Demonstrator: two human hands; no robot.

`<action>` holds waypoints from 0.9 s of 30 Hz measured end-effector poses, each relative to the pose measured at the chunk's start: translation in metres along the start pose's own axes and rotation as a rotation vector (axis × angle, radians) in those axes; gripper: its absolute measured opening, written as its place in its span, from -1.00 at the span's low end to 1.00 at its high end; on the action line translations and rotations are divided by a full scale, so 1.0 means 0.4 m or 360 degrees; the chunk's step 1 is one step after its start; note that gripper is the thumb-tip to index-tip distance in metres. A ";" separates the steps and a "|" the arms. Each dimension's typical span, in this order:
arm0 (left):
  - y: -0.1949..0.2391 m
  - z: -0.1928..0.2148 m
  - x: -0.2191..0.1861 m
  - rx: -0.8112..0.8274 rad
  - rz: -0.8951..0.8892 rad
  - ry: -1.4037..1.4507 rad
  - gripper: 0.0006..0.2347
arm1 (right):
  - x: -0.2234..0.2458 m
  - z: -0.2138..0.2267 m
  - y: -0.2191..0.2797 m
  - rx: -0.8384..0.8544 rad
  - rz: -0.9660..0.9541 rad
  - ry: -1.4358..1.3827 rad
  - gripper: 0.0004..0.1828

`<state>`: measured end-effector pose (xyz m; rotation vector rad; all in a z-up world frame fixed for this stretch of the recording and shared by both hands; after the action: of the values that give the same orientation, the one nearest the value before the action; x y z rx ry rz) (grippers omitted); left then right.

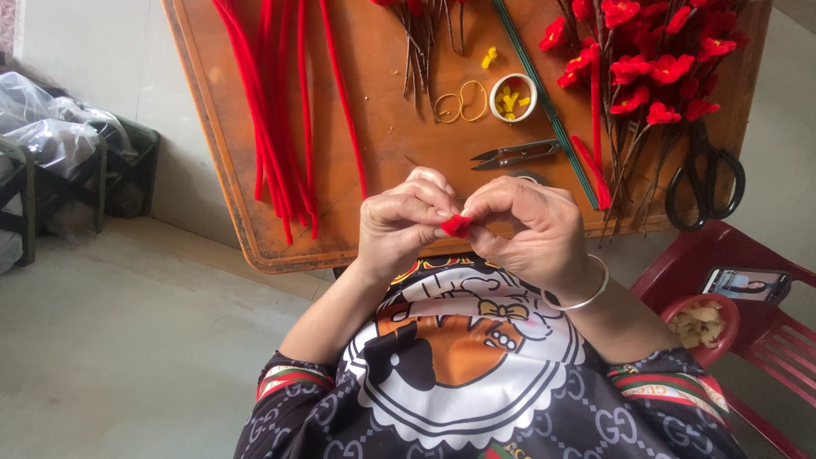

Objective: Crafting artificial flower petals by twisting and shaping red pipe cleaners at a design station.

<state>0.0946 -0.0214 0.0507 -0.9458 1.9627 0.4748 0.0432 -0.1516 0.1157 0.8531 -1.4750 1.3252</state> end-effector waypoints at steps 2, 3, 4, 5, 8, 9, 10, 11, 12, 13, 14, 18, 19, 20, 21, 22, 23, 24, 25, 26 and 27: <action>-0.003 -0.001 -0.001 -0.0011 0.0014 0.0030 -0.88 | -0.006 0.000 0.006 0.0008 0.0002 -0.0007 -0.90; -0.004 0.000 -0.001 -0.0024 0.0028 0.0060 -0.88 | -0.009 0.000 0.009 0.0018 0.0004 -0.0015 -0.90; -0.004 0.001 -0.001 -0.0027 0.0026 0.0061 -0.88 | -0.008 0.000 0.011 0.0021 0.0003 -0.0016 -0.90; -0.005 0.004 0.000 -0.0040 0.0029 0.0054 -0.89 | -0.007 -0.001 0.012 0.0037 0.0012 0.0066 -0.90; -0.002 0.017 0.017 -0.0071 0.0045 0.0098 -0.89 | 0.004 -0.006 0.004 0.0069 0.0034 0.0188 -0.91; -0.001 0.024 0.027 -0.0088 0.0056 0.0149 -0.89 | 0.011 -0.009 0.000 0.0086 0.0049 0.0232 -0.92; 0.002 0.025 0.036 -0.0086 0.0057 0.0150 -0.89 | 0.015 -0.002 -0.008 0.0084 0.0048 0.0234 -0.92; 0.003 0.032 0.049 -0.0095 0.0082 0.0251 -0.89 | 0.017 -0.008 -0.016 0.0158 0.0041 0.0188 -0.92; 0.005 0.038 0.062 -0.0103 0.0108 0.0351 -0.90 | 0.020 -0.014 -0.024 0.0232 0.0035 0.0142 -0.88; 0.005 0.036 0.055 -0.0103 0.0107 0.0351 -0.90 | 0.021 -0.010 -0.026 0.0232 0.0036 0.0142 -0.88; 0.004 0.031 0.050 -0.0086 0.0123 0.0318 -0.90 | 0.012 -0.004 -0.026 0.0212 -0.0032 0.0061 -0.91; 0.003 0.030 0.049 -0.0071 0.0156 0.0200 -0.88 | -0.012 -0.003 -0.024 0.0162 -0.0098 0.0009 -0.98; 0.002 0.030 0.046 -0.0070 0.0156 0.0200 -0.88 | -0.017 -0.006 -0.021 0.0161 -0.0097 0.0009 -0.98; 0.001 0.031 0.044 -0.0068 0.0166 0.0232 -0.87 | -0.022 -0.007 -0.019 0.0135 -0.0093 -0.0010 -0.98; 0.002 0.032 0.043 -0.0070 0.0178 0.0263 -0.87 | -0.027 -0.009 -0.016 0.0110 -0.0090 -0.0032 -0.97; 0.005 0.031 0.051 -0.0073 0.0178 0.0262 -0.87 | -0.029 -0.012 -0.014 0.0111 -0.0092 -0.0035 -0.97; 0.007 0.033 0.066 -0.0078 0.0213 0.0388 -0.87 | -0.007 -0.016 -0.018 0.0151 0.0074 0.0100 -0.96; 0.009 0.034 0.082 -0.0083 0.0248 0.0513 -0.87 | 0.016 -0.022 -0.019 0.0191 0.0240 0.0235 -0.94; 0.014 0.038 0.093 -0.0083 0.0248 0.0513 -0.87 | 0.023 -0.024 -0.024 0.0191 0.0240 0.0235 -0.94; 0.018 0.043 0.113 -0.0089 0.0295 0.0625 -0.89 | 0.049 -0.030 -0.029 0.0227 0.0375 0.0336 -0.93; 0.023 0.048 0.132 -0.0095 0.0343 0.0737 -0.90 | 0.076 -0.038 -0.032 0.0262 0.0509 0.0436 -0.90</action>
<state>0.0810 -0.0265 -0.0045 -0.9467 2.4985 0.4662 0.0486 -0.1363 0.1480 0.5226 -1.3338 1.7455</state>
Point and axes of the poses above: each hand's wrist, its own y-axis away from the middle knuckle, its own z-axis out of the back of the hand, x = y × z, the point moved 10 cm from there along -y, towards the middle knuckle, and after that the axes turned 12 degrees about z, right-handed, at the moved point
